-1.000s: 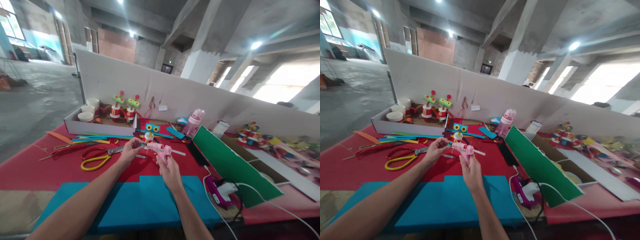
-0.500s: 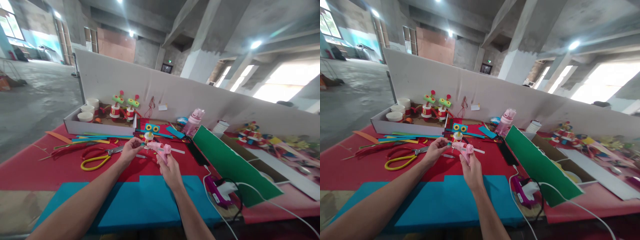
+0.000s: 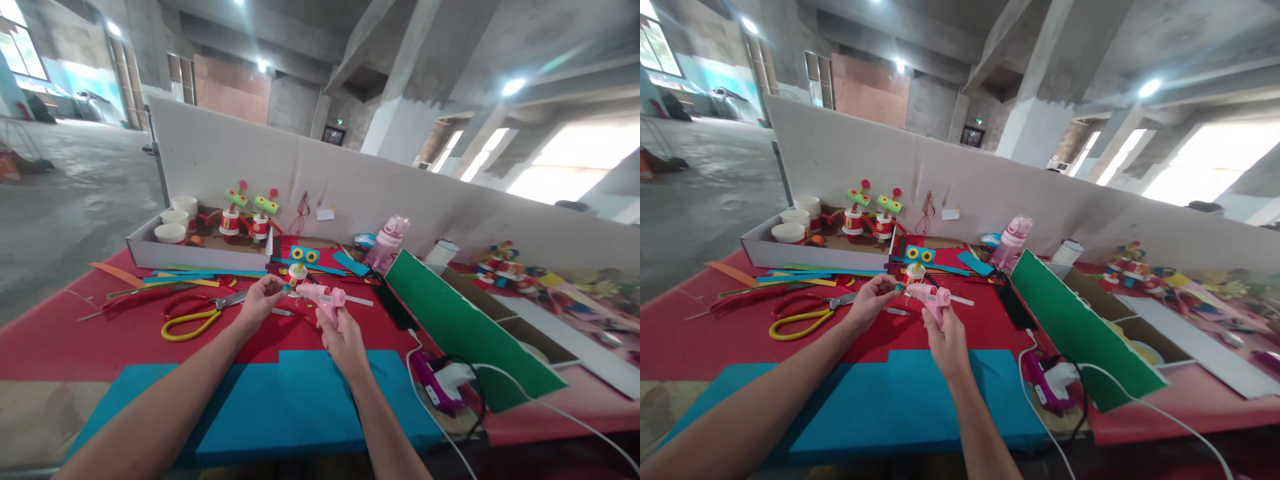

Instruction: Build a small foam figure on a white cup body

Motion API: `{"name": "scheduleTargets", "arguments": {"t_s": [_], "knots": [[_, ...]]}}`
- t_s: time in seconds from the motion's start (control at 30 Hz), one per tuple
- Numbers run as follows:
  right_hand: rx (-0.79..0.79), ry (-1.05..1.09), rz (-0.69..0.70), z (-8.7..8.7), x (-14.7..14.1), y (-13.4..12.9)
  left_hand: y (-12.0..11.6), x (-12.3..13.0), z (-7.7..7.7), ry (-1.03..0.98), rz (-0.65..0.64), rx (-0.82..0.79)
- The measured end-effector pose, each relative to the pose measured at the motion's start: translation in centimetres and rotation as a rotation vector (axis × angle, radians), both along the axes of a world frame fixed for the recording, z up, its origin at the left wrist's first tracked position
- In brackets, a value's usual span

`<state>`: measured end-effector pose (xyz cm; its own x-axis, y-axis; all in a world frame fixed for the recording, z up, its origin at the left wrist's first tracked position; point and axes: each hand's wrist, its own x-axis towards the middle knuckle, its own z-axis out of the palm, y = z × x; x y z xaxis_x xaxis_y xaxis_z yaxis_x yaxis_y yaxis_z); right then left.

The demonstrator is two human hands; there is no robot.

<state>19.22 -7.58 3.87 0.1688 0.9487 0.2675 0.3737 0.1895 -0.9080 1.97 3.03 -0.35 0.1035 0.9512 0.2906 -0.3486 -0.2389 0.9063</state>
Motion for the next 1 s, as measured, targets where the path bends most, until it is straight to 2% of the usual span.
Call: {"name": "scheduleTargets", "arguments": {"t_s": [0.2, 0.37, 0.47, 0.63, 0.8, 0.87, 1.0], "knots": [[-0.132, 0.414, 0.083, -0.3, -0.3, 0.4, -0.1, -0.1, 0.0, -0.095, -0.087, -0.076], [-0.194, 0.540, 0.078, -0.7, 0.3, 1.0, 0.1, -0.2, -0.1, -0.185, -0.153, -0.109], [-0.218, 0.589, 0.030, -1.6, 1.6, 1.8, 0.0, -0.3, 0.4, -0.225, -0.159, -0.158], [-0.290, 0.409, -0.098, -3.8, 4.8, 3.6, -0.3, -0.7, 0.9, -0.207, -0.131, -0.183], [-0.322, -0.111, -0.113, -4.3, 7.6, 4.5, 0.2, -0.6, 1.1, -0.204, -0.077, -0.185], [-0.333, -0.241, -0.135, -4.1, 8.2, 4.6, 0.4, -0.4, 1.2, -0.183, -0.051, -0.164], [-0.344, -0.215, -0.102, -4.1, 8.9, 4.6, 0.5, -0.1, 1.1, -0.168, 0.017, -0.137]]}}
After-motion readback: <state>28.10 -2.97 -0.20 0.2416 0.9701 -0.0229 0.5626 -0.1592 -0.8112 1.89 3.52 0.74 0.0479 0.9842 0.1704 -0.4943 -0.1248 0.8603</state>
